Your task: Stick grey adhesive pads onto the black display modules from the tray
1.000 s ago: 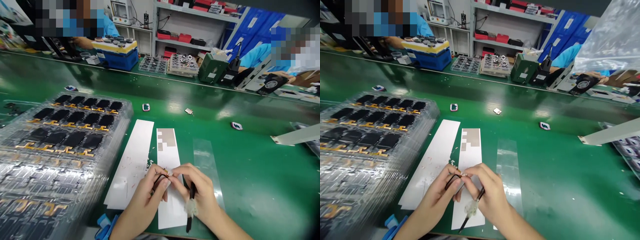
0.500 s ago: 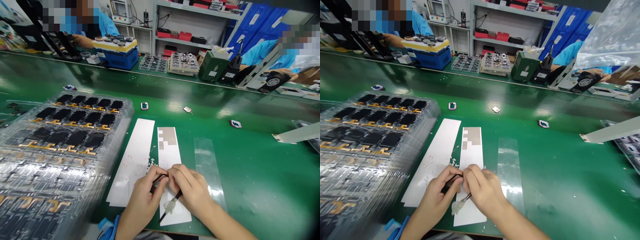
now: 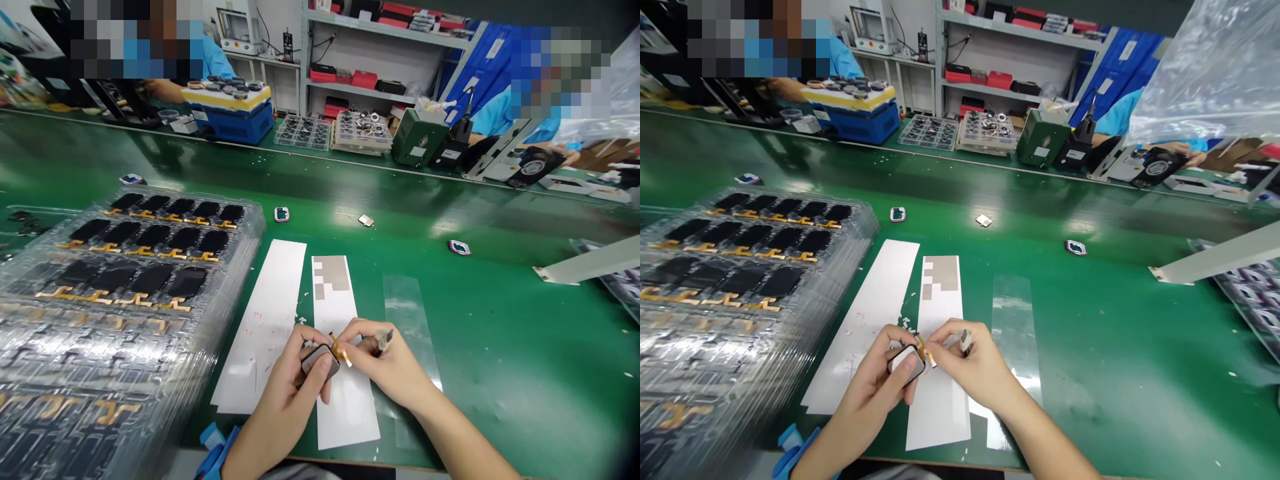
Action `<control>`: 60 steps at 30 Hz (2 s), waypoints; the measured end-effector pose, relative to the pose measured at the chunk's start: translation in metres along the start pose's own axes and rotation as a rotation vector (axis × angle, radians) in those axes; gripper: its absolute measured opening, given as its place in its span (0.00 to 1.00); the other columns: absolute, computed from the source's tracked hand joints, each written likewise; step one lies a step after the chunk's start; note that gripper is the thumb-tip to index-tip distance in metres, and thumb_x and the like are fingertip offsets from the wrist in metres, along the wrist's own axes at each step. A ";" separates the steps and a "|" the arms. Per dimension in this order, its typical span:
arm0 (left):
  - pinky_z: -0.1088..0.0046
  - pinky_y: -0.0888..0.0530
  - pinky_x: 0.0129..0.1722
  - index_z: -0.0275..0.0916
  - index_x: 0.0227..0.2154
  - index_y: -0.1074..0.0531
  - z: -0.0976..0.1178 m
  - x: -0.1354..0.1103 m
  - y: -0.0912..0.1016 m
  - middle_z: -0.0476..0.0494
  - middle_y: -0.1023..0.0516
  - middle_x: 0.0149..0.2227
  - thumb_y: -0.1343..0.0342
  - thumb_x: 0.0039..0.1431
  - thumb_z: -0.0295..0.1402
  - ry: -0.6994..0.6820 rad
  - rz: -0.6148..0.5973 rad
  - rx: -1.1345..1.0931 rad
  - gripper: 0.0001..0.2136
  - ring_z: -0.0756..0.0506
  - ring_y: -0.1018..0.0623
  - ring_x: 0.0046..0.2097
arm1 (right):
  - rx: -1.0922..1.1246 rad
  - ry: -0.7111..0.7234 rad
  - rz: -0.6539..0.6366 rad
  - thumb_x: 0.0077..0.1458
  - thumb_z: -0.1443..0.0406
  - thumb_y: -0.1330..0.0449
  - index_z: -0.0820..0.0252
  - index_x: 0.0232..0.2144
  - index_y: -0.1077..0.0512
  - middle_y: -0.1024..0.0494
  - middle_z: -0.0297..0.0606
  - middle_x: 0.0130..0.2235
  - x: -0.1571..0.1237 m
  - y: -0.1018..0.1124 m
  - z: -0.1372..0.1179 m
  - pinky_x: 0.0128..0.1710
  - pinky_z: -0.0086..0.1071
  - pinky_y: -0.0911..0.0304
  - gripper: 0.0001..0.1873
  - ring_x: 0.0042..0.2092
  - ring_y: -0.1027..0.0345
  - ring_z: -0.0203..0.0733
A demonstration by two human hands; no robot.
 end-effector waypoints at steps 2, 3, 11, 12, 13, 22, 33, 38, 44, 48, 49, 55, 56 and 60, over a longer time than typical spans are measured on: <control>0.76 0.42 0.25 0.45 0.42 0.41 -0.001 -0.001 0.000 0.56 0.39 0.22 0.55 0.69 0.45 0.015 0.009 0.043 0.10 0.50 0.39 0.25 | 0.043 -0.007 -0.035 0.53 0.58 0.37 0.61 0.26 0.24 0.28 0.33 0.25 -0.001 -0.002 0.000 0.18 0.25 0.56 0.12 0.22 0.49 0.29; 0.75 0.42 0.25 0.45 0.43 0.41 -0.001 -0.001 0.000 0.56 0.41 0.22 0.55 0.69 0.45 0.019 0.005 0.056 0.10 0.50 0.39 0.26 | 0.048 0.000 -0.044 0.54 0.58 0.37 0.61 0.27 0.23 0.27 0.34 0.26 -0.001 -0.003 0.000 0.18 0.26 0.57 0.12 0.22 0.49 0.30; 0.73 0.41 0.30 0.46 0.41 0.44 -0.002 -0.004 -0.004 0.56 0.44 0.26 0.60 0.71 0.46 0.013 -0.029 0.037 0.10 0.48 0.41 0.29 | 0.129 -0.081 -0.095 0.54 0.54 0.38 0.62 0.25 0.25 0.32 0.30 0.19 -0.002 -0.006 0.006 0.18 0.25 0.59 0.17 0.20 0.54 0.28; 0.73 0.41 0.30 0.46 0.41 0.45 -0.002 -0.004 -0.005 0.56 0.44 0.26 0.60 0.71 0.46 0.016 -0.037 0.034 0.10 0.48 0.41 0.29 | 0.154 -0.088 -0.098 0.53 0.54 0.37 0.62 0.25 0.26 0.32 0.30 0.19 -0.002 -0.007 0.007 0.19 0.25 0.57 0.17 0.20 0.52 0.29; 0.73 0.41 0.31 0.46 0.41 0.45 -0.003 -0.003 -0.005 0.56 0.44 0.26 0.60 0.70 0.46 0.021 -0.044 0.033 0.10 0.48 0.42 0.29 | 0.171 -0.090 -0.097 0.52 0.54 0.37 0.62 0.24 0.26 0.32 0.30 0.19 -0.001 -0.008 0.007 0.20 0.25 0.55 0.17 0.21 0.50 0.29; 0.72 0.39 0.34 0.45 0.40 0.44 0.000 -0.004 -0.005 0.55 0.42 0.28 0.61 0.70 0.47 0.044 -0.082 0.040 0.11 0.48 0.40 0.31 | 0.105 -0.126 -0.070 0.51 0.55 0.34 0.61 0.24 0.27 0.48 0.21 0.13 -0.003 -0.008 0.009 0.18 0.26 0.65 0.15 0.18 0.62 0.26; 0.73 0.39 0.33 0.45 0.39 0.44 -0.002 -0.001 -0.006 0.56 0.42 0.27 0.61 0.71 0.45 0.048 -0.068 0.036 0.10 0.49 0.40 0.30 | 0.039 -0.047 0.035 0.53 0.58 0.37 0.62 0.23 0.29 0.49 0.21 0.15 -0.006 -0.007 0.002 0.19 0.28 0.63 0.14 0.19 0.61 0.28; 0.74 0.42 0.28 0.45 0.40 0.45 0.000 -0.001 -0.006 0.57 0.44 0.25 0.60 0.72 0.41 0.014 -0.064 0.080 0.07 0.50 0.42 0.27 | 0.072 -0.078 0.013 0.53 0.57 0.37 0.61 0.23 0.30 0.49 0.21 0.16 -0.006 -0.009 0.005 0.20 0.28 0.64 0.15 0.19 0.62 0.28; 0.75 0.42 0.26 0.44 0.40 0.45 -0.003 0.000 -0.005 0.58 0.45 0.24 0.59 0.71 0.39 0.017 -0.056 0.094 0.06 0.51 0.42 0.26 | 0.027 -0.050 0.023 0.54 0.57 0.37 0.60 0.23 0.30 0.46 0.23 0.17 -0.006 -0.010 0.006 0.21 0.28 0.57 0.14 0.20 0.58 0.30; 0.73 0.37 0.29 0.44 0.37 0.45 0.003 0.003 -0.002 0.56 0.39 0.25 0.61 0.72 0.38 -0.020 -0.014 0.247 0.06 0.50 0.36 0.27 | 0.010 0.044 0.063 0.58 0.55 0.42 0.59 0.26 0.28 0.35 0.30 0.24 -0.001 0.002 0.000 0.29 0.30 0.45 0.15 0.27 0.43 0.35; 0.71 0.35 0.31 0.44 0.37 0.44 0.007 0.004 -0.002 0.54 0.36 0.27 0.61 0.72 0.37 -0.038 0.003 0.329 0.07 0.49 0.33 0.29 | 0.007 0.088 0.110 0.60 0.54 0.44 0.58 0.27 0.28 0.32 0.33 0.28 0.003 0.009 -0.003 0.32 0.31 0.43 0.16 0.31 0.39 0.37; 0.54 0.30 0.51 0.39 0.45 0.40 0.036 0.014 -0.008 0.34 0.28 0.50 0.61 0.70 0.30 -0.211 0.021 0.853 0.07 0.38 0.29 0.54 | -0.048 0.259 0.387 0.62 0.47 0.50 0.57 0.28 0.28 0.29 0.36 0.33 0.043 0.038 -0.006 0.41 0.34 0.37 0.24 0.36 0.32 0.40; 0.53 0.31 0.53 0.38 0.46 0.40 0.038 0.017 -0.010 0.31 0.29 0.52 0.61 0.70 0.28 -0.239 0.008 0.912 0.07 0.37 0.30 0.57 | -0.042 0.247 0.369 0.61 0.46 0.48 0.58 0.29 0.28 0.28 0.35 0.31 0.052 0.037 -0.002 0.39 0.34 0.36 0.24 0.34 0.31 0.39; 0.51 0.34 0.59 0.33 0.48 0.38 0.035 0.029 -0.012 0.28 0.28 0.54 0.61 0.70 0.26 -0.271 -0.018 1.112 0.09 0.37 0.31 0.60 | 0.020 0.196 0.315 0.53 0.46 0.38 0.59 0.29 0.29 0.26 0.35 0.29 0.072 0.029 0.019 0.36 0.35 0.29 0.22 0.30 0.26 0.41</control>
Point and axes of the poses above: each hand's wrist, its own x-axis towards the middle knuckle, its own y-axis out of the back of the hand, z = x × y, the point moved 5 cm from there along x, towards the middle knuckle
